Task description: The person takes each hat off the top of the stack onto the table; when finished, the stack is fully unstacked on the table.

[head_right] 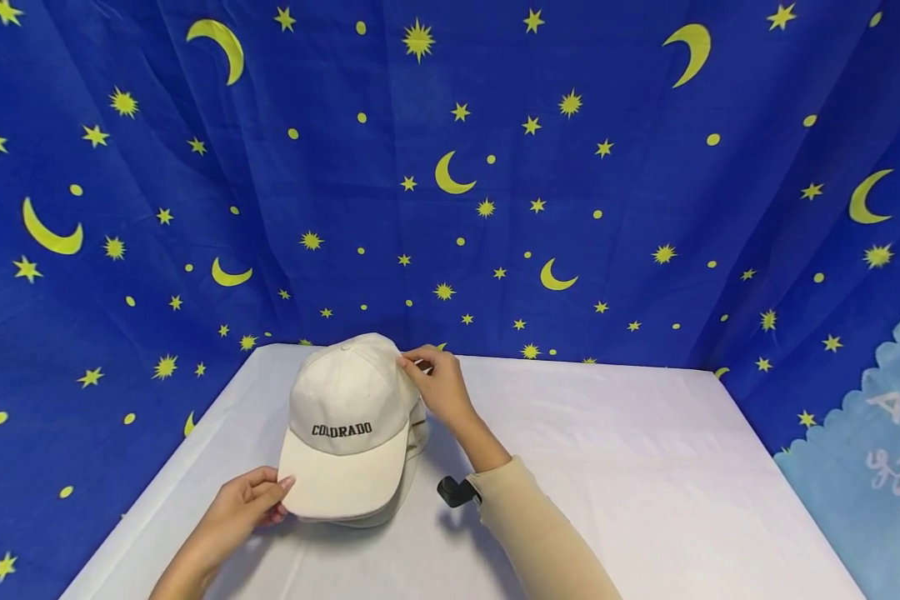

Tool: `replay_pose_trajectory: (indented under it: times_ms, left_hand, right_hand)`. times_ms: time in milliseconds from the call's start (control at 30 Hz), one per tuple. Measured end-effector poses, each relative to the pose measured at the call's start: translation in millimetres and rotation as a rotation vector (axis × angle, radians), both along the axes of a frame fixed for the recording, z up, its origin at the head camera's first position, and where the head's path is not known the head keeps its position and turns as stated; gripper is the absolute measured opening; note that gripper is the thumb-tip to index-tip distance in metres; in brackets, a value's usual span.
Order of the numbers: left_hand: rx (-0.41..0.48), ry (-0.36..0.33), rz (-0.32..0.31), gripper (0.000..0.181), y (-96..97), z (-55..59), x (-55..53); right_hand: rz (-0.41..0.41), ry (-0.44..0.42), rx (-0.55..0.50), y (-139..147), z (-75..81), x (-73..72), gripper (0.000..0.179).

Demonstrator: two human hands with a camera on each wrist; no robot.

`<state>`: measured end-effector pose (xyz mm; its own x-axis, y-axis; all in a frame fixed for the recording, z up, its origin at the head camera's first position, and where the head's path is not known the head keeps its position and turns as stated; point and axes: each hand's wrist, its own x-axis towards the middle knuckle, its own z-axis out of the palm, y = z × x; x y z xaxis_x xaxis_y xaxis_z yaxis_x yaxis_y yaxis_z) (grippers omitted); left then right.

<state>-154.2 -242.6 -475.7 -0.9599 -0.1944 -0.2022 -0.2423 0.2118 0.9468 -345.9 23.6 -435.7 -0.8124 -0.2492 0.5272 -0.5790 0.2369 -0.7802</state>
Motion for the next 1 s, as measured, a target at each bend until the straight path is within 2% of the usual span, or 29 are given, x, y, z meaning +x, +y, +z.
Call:
replay_pose_trajectory:
  times_ms: [333, 567, 833, 1000]
  left_hand:
    - [0.062, 0.026, 0.040, 0.031, 3.1, 11.6, 1.9]
    - [0.080, 0.056, 0.029, 0.028, 3.6, 17.2, 1.0]
    - [0.081, 0.059, 0.024, 0.029, 7.9, 23.8, 1.4]
    - [0.083, 0.079, -0.007, 0.029, 11.1, 28.8, 0.8]
  right_hand:
    - [-0.003, 0.025, -0.010, 2, 10.1, 1.7, 0.014]
    - [-0.006, 0.061, -0.023, 2, 21.2, 2.6, 0.014]
    - [0.001, 0.047, -0.021, 4, 34.6, 2.9, 0.015]
    - [0.008, 0.045, -0.046, 6, 42.9, 4.1, 0.015]
